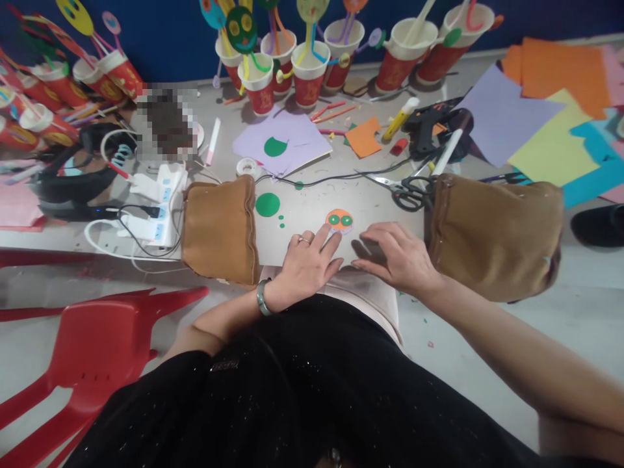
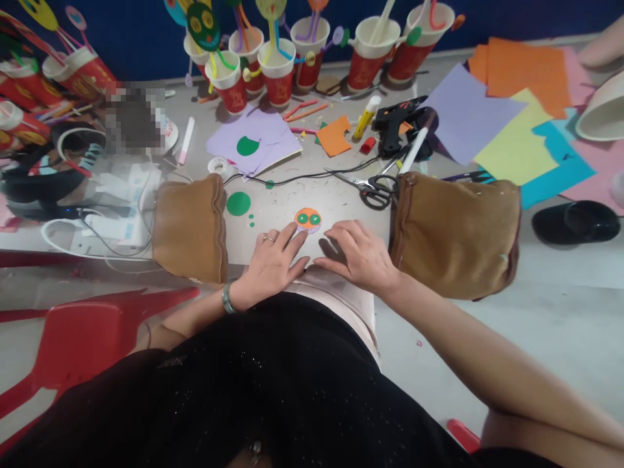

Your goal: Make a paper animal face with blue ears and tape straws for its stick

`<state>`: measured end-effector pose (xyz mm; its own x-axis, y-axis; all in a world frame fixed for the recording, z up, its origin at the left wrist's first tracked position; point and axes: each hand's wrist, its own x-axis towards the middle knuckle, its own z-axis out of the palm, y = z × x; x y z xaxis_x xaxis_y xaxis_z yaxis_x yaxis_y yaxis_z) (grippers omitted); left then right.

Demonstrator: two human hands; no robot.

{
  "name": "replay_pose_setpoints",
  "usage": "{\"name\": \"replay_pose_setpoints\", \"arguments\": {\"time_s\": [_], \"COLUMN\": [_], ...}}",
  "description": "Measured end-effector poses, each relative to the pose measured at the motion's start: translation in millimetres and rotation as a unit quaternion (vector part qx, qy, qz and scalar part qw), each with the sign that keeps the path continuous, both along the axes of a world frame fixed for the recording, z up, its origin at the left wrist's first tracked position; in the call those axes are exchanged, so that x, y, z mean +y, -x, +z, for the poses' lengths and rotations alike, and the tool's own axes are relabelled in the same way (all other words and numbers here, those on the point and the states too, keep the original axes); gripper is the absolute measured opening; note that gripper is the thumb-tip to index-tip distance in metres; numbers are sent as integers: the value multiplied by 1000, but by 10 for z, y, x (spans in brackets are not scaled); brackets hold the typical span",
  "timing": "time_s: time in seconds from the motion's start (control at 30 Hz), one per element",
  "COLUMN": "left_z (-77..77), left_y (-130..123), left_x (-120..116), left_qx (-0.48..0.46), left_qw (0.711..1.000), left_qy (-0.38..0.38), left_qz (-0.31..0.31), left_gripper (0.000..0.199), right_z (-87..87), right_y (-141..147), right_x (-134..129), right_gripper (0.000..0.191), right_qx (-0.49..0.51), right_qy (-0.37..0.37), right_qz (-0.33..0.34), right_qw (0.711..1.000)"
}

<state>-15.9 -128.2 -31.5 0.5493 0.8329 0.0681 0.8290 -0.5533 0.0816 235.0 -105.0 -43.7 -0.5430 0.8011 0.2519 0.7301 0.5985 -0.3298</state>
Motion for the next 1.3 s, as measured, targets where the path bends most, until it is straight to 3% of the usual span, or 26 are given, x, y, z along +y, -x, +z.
{"name": "replay_pose_setpoints", "arguments": {"time_s": [0.13, 0.27, 0.4, 0.57, 0.83, 1.3], "left_z": [-8, -14, -14, -16, -13, -26], "left_y": [44, 67, 63, 15, -44, -63], "left_x": [-36, -63, -62, -56, -24, -27], "left_qx": [-27, -41, -38, -20, -7, -17], "left_qw": [1000, 999, 999, 999, 1000, 1000], "left_qy": [-6, -4, 1, -15, 16, 21], "left_qz": [2, 12, 21, 32, 5, 3], "left_gripper": [56, 45, 45, 63, 74, 84], "right_z": [-103, -159, -145, -131, -150, -231], "right_y": [63, 144, 134, 52, 74, 57], "right_x": [-10, -10, -24, -35, -44, -58], "right_gripper": [70, 94, 112, 109, 114, 118], "right_qx": [10, 32, 57, 116, 45, 25], "right_qy": [-11, 29, 68, 54, 4, -4], "right_qz": [102, 150, 151, 99, 158, 137], "right_qw": [995, 988, 985, 987, 986, 990]}}
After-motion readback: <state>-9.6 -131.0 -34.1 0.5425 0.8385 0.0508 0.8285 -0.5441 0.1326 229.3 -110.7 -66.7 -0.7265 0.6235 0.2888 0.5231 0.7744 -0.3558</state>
